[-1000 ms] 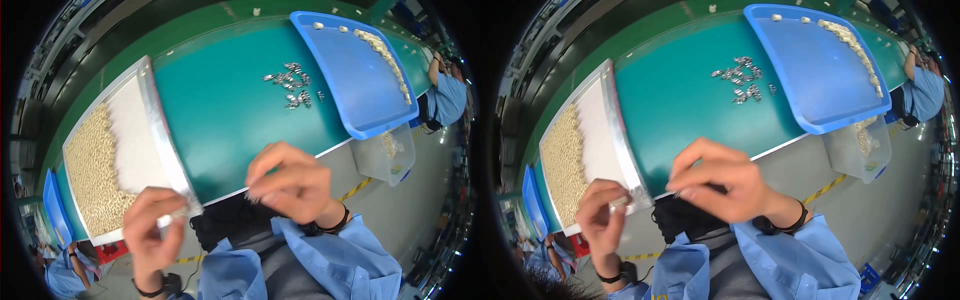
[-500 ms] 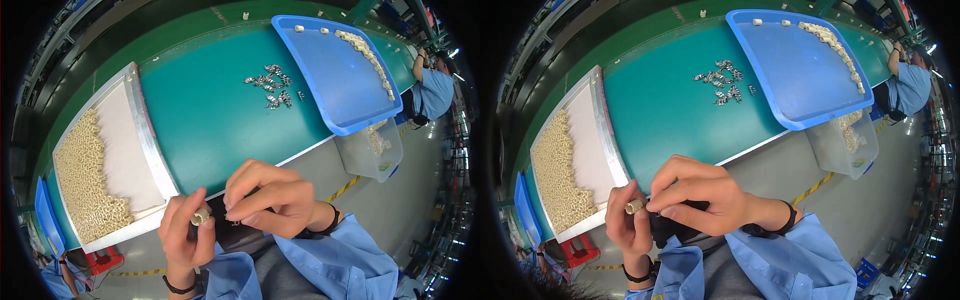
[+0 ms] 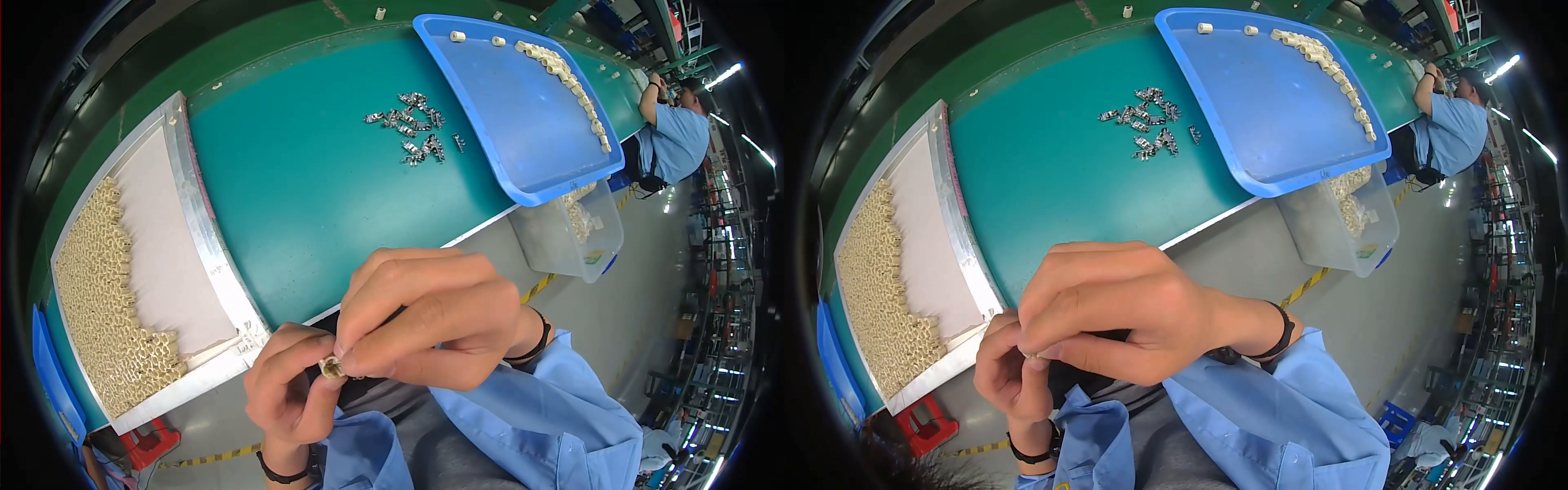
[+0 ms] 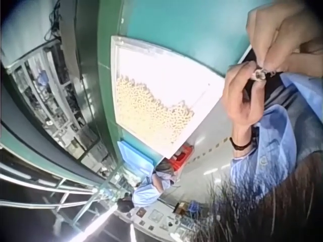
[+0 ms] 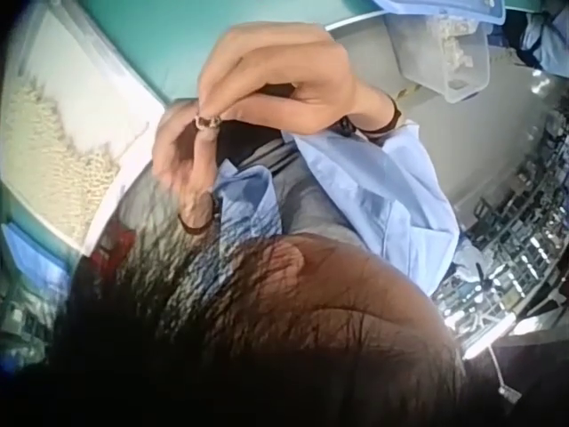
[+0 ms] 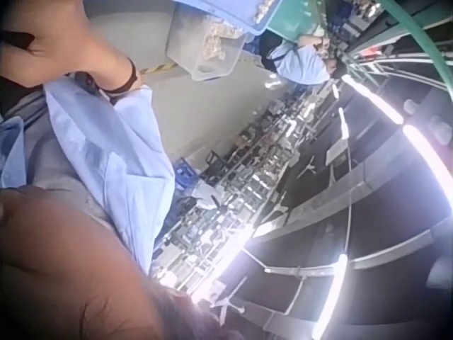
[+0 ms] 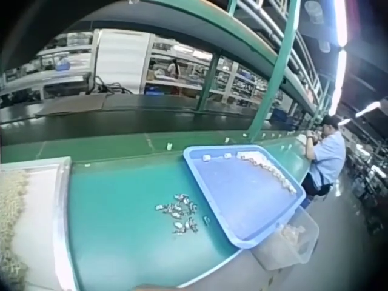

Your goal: The person picks up a metal connector and a white plastic component, joins them together, and places the assembled unit into a tray, repeating this process several times.

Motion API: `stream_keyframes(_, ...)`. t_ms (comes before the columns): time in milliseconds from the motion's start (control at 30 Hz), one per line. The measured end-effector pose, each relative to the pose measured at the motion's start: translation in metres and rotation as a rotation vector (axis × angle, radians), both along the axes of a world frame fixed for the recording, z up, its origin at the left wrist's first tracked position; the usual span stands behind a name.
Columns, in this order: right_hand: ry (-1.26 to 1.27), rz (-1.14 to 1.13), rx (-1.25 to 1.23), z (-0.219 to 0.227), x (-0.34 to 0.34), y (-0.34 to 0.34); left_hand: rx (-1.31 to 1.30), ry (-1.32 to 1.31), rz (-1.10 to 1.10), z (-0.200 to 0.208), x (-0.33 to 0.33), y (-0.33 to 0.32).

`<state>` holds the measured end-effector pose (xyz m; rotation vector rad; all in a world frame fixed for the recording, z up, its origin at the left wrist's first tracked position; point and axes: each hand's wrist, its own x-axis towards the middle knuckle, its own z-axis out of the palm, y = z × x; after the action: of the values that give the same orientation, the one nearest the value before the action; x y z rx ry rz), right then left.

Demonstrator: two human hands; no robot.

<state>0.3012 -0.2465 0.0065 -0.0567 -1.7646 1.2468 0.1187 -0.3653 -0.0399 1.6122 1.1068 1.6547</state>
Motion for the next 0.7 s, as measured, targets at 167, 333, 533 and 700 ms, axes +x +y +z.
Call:
stream_keyframes(167,-0.032,-0.015,0.072,0.002,0.0,-0.002,0.015,-0.036,-0.004,-0.001,0.003,0.0)
stream_keyframes(333,-0.066,-0.057,0.111,0.004,0.001,-0.006,-0.006,-0.028,-0.023,0.001,0.002,-0.002)
stream_keyframes(533,-0.079,-0.094,0.143,0.003,0.004,-0.009,-0.011,-0.013,-0.042,0.004,0.003,-0.001)
stream_keyframes(700,-0.083,-0.063,0.065,0.005,0.009,-0.01,-0.006,0.017,-0.051,0.009,0.005,0.002)
